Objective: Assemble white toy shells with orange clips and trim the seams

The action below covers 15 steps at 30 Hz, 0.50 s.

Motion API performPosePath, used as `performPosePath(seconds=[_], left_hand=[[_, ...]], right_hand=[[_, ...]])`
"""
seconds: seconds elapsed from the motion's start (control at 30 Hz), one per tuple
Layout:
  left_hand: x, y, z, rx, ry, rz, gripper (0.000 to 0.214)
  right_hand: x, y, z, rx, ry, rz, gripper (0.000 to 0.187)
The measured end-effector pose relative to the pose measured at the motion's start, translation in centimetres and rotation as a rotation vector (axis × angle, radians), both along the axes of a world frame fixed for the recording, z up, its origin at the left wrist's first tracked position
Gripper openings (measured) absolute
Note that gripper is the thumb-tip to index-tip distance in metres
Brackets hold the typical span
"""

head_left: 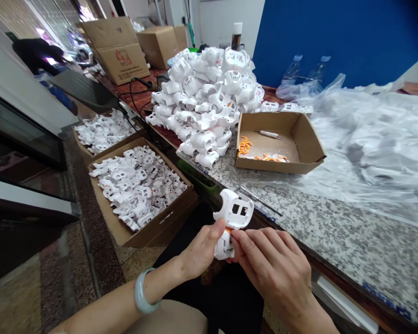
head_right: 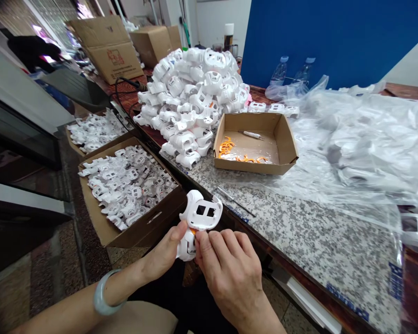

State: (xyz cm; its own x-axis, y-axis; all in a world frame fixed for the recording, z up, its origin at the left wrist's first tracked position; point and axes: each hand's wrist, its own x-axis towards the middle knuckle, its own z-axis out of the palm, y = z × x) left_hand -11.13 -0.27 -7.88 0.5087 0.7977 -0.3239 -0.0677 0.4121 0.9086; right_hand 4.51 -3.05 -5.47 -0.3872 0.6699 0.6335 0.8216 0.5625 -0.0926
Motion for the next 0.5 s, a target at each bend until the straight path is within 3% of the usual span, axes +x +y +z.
performPosePath(seconds=[0.17, 0.5], left_hand=[[0.0, 0.0, 0.6, 0.042, 0.063, 0.012, 0.061], [-0.3, -0.4, -0.9, -0.075, 0.026, -0.022, 0.073]], right_hand=[[-0.1, 0.2, 0.1, -0.003, -0.029, 0.027, 0.011], [0.1, 0.1, -1.0, 0.009, 0.003, 0.11, 0.014]])
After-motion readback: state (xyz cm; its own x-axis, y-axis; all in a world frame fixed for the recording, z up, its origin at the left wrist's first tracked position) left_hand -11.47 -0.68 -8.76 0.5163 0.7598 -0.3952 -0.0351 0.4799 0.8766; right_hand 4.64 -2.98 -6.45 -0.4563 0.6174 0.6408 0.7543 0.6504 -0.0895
